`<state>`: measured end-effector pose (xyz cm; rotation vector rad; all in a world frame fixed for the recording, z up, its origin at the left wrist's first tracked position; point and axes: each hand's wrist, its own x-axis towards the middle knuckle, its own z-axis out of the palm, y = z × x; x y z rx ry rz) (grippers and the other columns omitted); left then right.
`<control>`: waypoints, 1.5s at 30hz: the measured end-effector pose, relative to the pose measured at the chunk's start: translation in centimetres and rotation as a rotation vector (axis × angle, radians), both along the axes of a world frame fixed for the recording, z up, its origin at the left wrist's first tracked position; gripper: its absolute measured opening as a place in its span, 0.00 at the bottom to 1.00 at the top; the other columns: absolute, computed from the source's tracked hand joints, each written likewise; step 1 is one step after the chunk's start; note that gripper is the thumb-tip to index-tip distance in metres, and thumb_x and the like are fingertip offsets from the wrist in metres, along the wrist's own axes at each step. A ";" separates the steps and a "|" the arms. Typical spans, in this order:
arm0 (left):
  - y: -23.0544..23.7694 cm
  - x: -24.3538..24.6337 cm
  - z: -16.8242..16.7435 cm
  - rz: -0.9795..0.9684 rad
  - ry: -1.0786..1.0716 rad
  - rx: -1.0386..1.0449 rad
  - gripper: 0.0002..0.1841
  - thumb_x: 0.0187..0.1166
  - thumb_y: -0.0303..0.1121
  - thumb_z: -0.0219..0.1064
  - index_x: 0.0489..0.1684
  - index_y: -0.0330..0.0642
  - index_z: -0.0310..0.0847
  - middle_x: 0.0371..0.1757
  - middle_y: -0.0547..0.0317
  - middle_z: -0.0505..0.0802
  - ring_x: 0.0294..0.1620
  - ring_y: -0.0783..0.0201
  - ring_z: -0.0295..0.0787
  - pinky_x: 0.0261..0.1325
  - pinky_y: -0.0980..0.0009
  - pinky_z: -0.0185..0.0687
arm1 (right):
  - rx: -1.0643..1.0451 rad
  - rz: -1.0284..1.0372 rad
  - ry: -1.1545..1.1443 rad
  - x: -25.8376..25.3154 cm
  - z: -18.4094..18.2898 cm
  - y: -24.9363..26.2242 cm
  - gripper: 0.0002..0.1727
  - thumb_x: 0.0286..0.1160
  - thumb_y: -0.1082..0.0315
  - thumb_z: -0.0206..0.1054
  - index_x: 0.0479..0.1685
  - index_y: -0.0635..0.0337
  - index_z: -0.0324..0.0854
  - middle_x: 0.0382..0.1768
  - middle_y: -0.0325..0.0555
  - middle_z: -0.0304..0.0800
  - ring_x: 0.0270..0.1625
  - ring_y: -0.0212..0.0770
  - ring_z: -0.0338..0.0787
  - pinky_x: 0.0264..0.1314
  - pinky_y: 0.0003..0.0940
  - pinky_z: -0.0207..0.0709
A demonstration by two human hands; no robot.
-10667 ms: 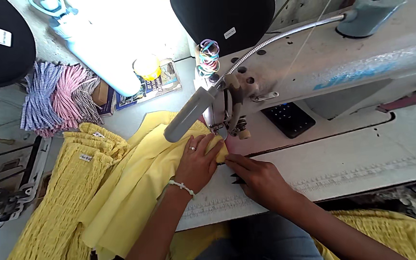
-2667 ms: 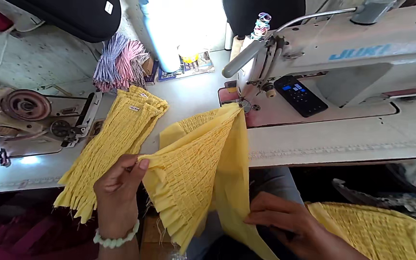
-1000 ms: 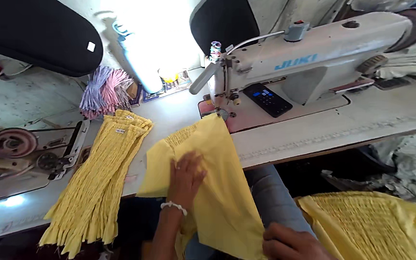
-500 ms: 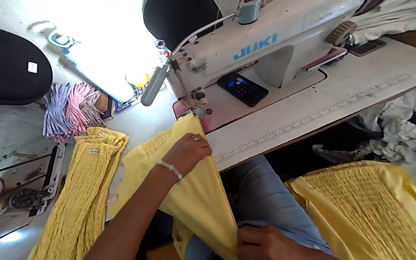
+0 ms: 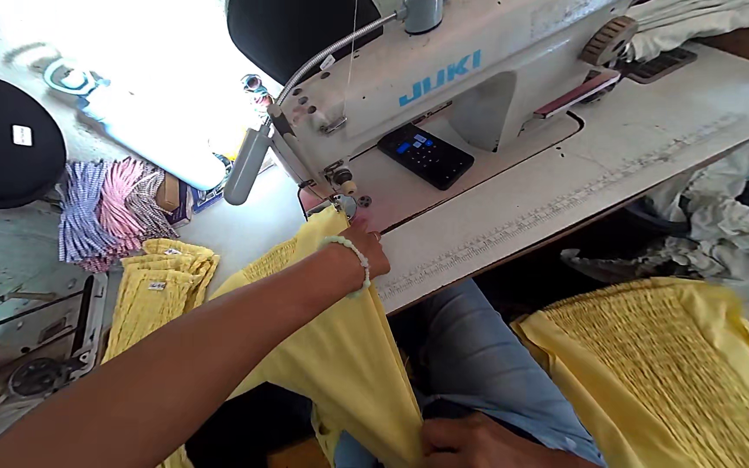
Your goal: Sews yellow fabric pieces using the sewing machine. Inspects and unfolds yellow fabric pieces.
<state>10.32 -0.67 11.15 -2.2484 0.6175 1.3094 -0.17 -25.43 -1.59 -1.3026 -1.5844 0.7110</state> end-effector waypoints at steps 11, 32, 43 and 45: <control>2.8 0.5 -0.6 -0.122 -0.213 -0.081 0.05 0.74 0.31 0.75 0.39 0.40 0.93 0.46 0.50 0.94 0.58 0.47 0.87 0.63 0.49 0.76 | -0.020 0.030 0.006 -0.1 -0.2 0.1 0.08 0.70 0.82 0.64 0.40 0.70 0.88 0.39 0.61 0.88 0.40 0.56 0.91 0.40 0.48 0.85; 1.9 -12.8 -10.6 0.790 -1.275 -0.710 0.24 0.86 0.49 0.57 0.75 0.53 0.85 0.82 0.49 0.81 0.85 0.39 0.70 0.83 0.27 0.52 | 0.030 -0.235 -0.289 1.5 -0.4 -1.1 0.08 0.72 0.78 0.66 0.38 0.59 0.90 0.44 0.54 0.90 0.43 0.47 0.92 0.35 0.34 0.86; 7.2 -9.2 -10.8 0.715 -1.244 -0.800 0.24 0.84 0.51 0.62 0.73 0.52 0.86 0.82 0.47 0.80 0.87 0.40 0.67 0.84 0.28 0.51 | 0.206 -0.424 -0.458 3.1 -1.6 2.0 0.07 0.83 0.70 0.60 0.44 0.52 0.85 0.41 0.45 0.85 0.39 0.39 0.83 0.33 0.23 0.76; 8.1 -8.6 -10.8 0.688 -1.242 -0.832 0.24 0.82 0.50 0.65 0.71 0.50 0.87 0.81 0.46 0.81 0.87 0.38 0.67 0.84 0.27 0.50 | 0.227 -0.443 -0.489 3.5 -1.7 2.9 0.07 0.84 0.69 0.59 0.45 0.51 0.84 0.42 0.45 0.85 0.39 0.39 0.83 0.33 0.23 0.76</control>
